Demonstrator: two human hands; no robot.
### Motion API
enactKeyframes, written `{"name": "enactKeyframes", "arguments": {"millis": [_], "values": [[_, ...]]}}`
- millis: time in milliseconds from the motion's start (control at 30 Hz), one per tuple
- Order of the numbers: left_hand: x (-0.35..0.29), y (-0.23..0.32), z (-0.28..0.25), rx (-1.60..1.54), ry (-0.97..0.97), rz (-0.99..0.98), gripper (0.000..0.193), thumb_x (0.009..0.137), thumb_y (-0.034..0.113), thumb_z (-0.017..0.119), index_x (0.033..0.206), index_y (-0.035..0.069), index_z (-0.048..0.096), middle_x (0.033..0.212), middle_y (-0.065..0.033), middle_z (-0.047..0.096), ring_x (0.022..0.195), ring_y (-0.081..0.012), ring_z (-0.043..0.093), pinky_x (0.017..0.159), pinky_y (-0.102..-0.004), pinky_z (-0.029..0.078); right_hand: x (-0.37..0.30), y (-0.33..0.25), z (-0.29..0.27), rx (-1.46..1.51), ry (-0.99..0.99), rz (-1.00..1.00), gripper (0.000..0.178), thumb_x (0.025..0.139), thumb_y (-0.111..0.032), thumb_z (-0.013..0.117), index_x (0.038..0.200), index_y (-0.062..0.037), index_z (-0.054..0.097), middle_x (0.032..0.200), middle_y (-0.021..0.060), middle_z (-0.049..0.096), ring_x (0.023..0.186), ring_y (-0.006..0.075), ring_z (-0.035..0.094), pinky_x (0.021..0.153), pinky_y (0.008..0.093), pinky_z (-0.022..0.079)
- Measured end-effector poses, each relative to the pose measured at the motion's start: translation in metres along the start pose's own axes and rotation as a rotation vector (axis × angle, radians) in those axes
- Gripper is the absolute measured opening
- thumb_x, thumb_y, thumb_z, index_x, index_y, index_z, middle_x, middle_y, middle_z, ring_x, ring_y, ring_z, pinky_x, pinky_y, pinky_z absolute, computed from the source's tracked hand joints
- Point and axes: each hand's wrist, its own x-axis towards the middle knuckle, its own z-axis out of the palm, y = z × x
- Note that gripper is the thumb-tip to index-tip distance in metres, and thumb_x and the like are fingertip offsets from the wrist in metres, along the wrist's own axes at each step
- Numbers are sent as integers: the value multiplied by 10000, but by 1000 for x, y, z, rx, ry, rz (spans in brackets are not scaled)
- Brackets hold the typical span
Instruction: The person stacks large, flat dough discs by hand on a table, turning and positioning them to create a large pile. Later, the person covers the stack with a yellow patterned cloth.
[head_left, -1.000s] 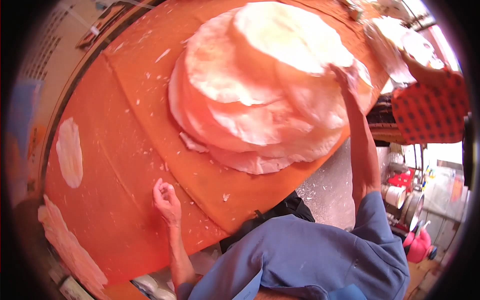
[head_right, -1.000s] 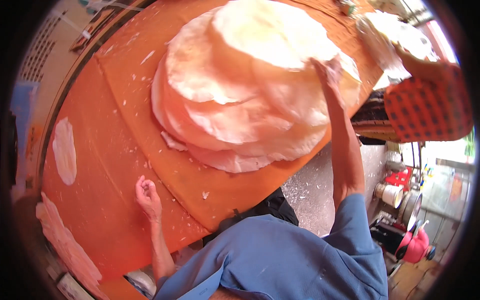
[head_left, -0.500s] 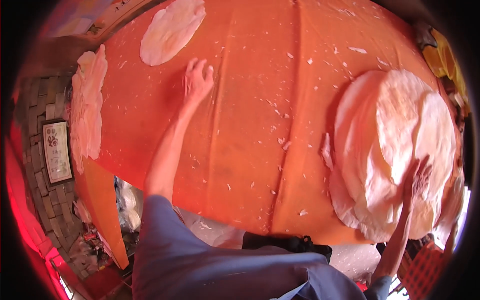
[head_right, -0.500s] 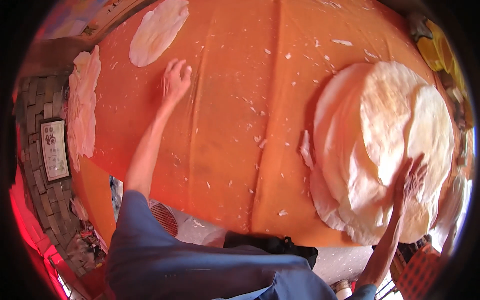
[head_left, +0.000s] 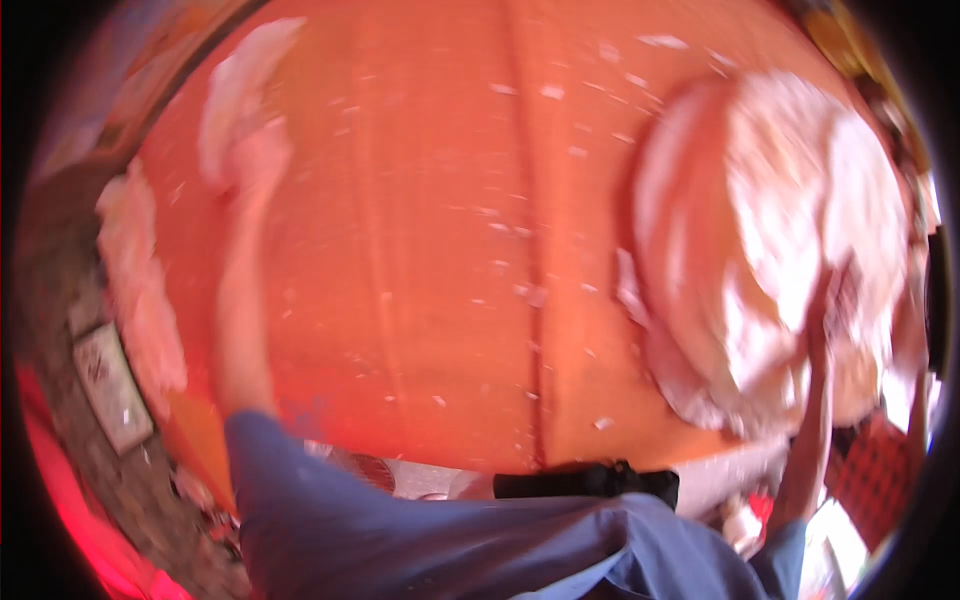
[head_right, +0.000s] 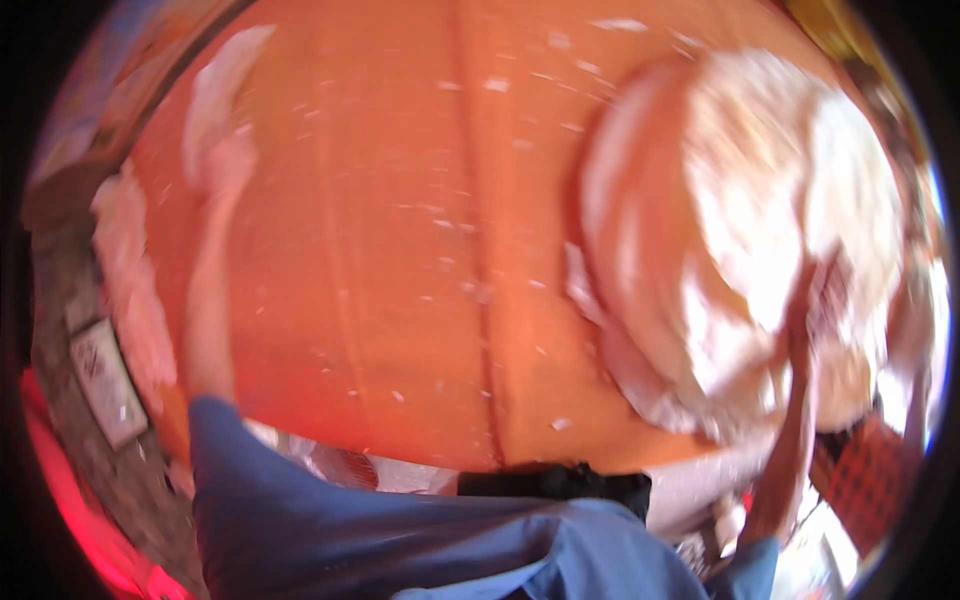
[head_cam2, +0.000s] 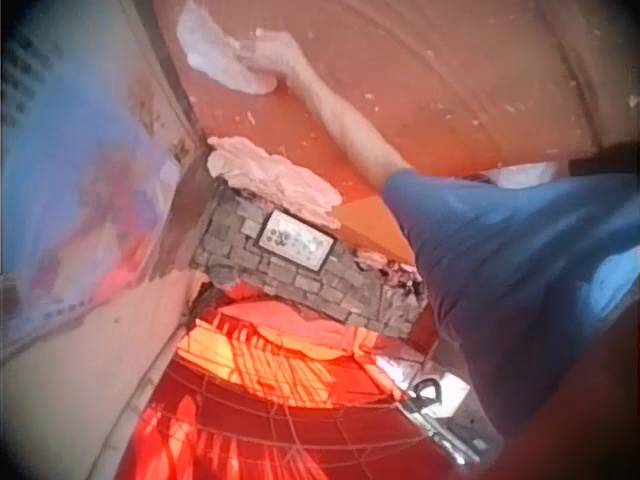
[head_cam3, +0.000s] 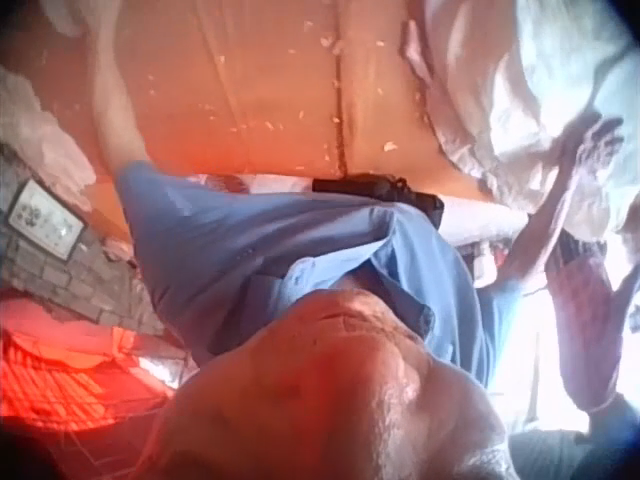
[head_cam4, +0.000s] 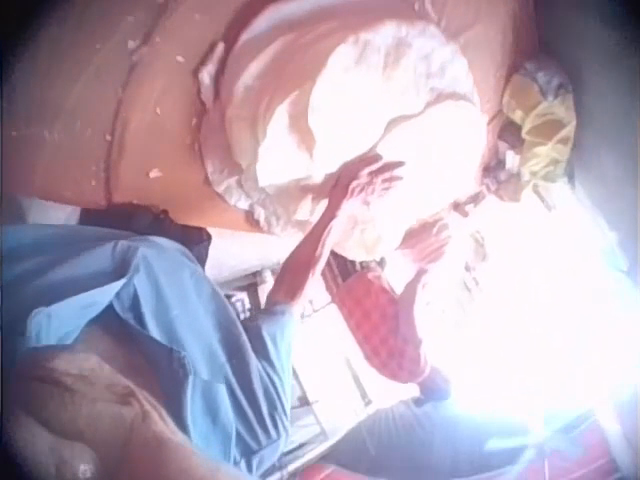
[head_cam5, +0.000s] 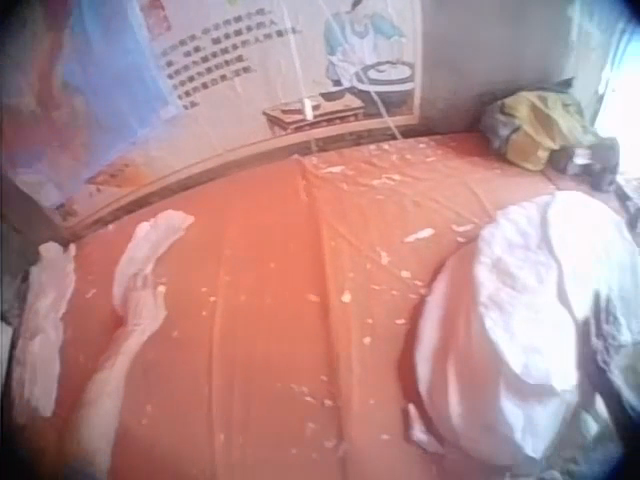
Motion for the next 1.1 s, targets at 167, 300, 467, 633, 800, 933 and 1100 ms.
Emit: {"name": "enactKeyframes", "arguments": {"millis": [167, 300, 467, 633, 800, 933, 1100], "values": [[-59, 45, -86, -195, 423, 416, 320, 910, 46, 601, 1227, 2, 588, 1146, -198, 624, 1058, -356, 612, 878, -405, 515, 27, -15, -41, -38, -248, 263, 660, 996, -526, 293, 1532, -145, 242, 1527, 259, 275, 1410, 409, 258, 1133, 562, 158], [-84, 83, -148, -278, 408, 531, 244, 871, -64, 585, 1086, 26, 656, 1024, -155, 657, 936, -325, 659, 774, -370, 538, 30, -20, -60, 79, -180, 311, 651, 975, -563, 330, 1499, -176, 334, 1497, 296, 299, 1387, 450, 275, 1089, 605, 194], [-50, 153, -264, -419, 475, 631, 247, 851, -107, 572, 1029, 35, 669, 1001, -129, 663, 905, -306, 667, 752, -359, 538, 23, -26, -61, 304, -125, 408, 666, 944, -580, 395, 1479, -186, 365, 1513, 301, 265, 1418, 457, 218, 1113, 655, 119], [-58, 306, -367, -525, 866, 893, 247, 864, -75, 569, 1071, 36, 645, 998, -135, 654, 920, -306, 653, 747, -372, 539, 5, 27, -85, 457, -189, 390, 589, 890, -527, 521, 1341, -148, 513, 1368, 292, 417, 1308, 456, 353, 1055, 639, 257], [-138, 415, -379, -834, 734, 1242, 199, 834, -18, 585, 1017, 45, 627, 1001, -145, 635, 942, -328, 644, 743, -399, 553, -46, -2, -165, 579, 107, 178, 450, 860, -335, 630, 1185, -26, 584, 1185, 267, 520, 1153, 450, 470, 964, 575, 375], [-205, 481, -310, -1029, 453, 1567, 167, 810, 28, 598, 974, 51, 613, 1003, -153, 619, 960, -346, 637, 740, -420, 564, -127, 7, -215, 662, -15, 163, 430, 844, -257, 655, 1201, -30, 577, 1257, 265, 513, 1202, 462, 460, 1018, 546, 368], [-237, 466, -275, -1231, 237, 1472, 138, 782, 32, 619, 919, 50, 605, 1020, -165, 625, 969, -365, 637, 787, -449, 564, -179, 32, -256, 700, -130, 338, 317, 804, -192, 701, 1067, -16, 678, 1189, 255, 587, 1188, 447, 513, 1015, 502, 417]]}}
